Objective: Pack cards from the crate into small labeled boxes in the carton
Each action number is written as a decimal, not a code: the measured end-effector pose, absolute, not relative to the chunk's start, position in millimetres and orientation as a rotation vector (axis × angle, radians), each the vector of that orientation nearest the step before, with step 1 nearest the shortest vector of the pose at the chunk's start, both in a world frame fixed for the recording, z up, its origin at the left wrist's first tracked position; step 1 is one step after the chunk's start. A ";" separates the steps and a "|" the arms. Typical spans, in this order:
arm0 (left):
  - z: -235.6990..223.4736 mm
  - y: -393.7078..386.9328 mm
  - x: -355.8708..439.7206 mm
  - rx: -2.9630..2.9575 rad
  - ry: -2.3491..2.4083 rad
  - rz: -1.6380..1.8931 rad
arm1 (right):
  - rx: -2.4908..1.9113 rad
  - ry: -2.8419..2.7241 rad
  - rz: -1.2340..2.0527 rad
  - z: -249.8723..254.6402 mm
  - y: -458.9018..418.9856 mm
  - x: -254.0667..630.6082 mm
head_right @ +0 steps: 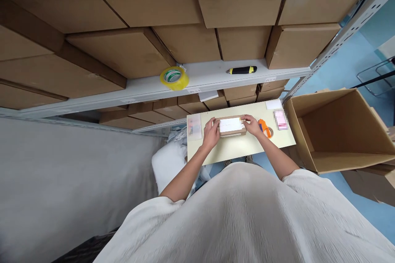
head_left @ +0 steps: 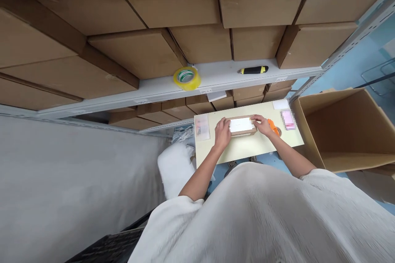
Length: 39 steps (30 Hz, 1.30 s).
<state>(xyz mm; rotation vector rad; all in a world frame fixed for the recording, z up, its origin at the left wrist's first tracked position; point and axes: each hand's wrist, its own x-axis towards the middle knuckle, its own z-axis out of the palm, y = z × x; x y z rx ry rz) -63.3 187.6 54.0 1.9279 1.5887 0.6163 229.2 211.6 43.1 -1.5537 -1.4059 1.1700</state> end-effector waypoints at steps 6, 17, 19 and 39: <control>63.3 180.8 -43.9 2.344 1.423 0.382 | -1.524 -1.349 1.131 37.5 207.4 224.4; 60.0 179.9 -38.9 2.325 1.515 0.281 | -2.214 -1.250 0.840 0.3 143.5 315.3; 60.2 182.0 -38.0 2.294 1.539 0.261 | -2.289 -1.350 0.814 -5.4 135.0 323.9; 40.0 169.0 -19.1 2.372 1.543 -0.067 | -2.608 -1.712 0.845 -14.3 150.6 309.3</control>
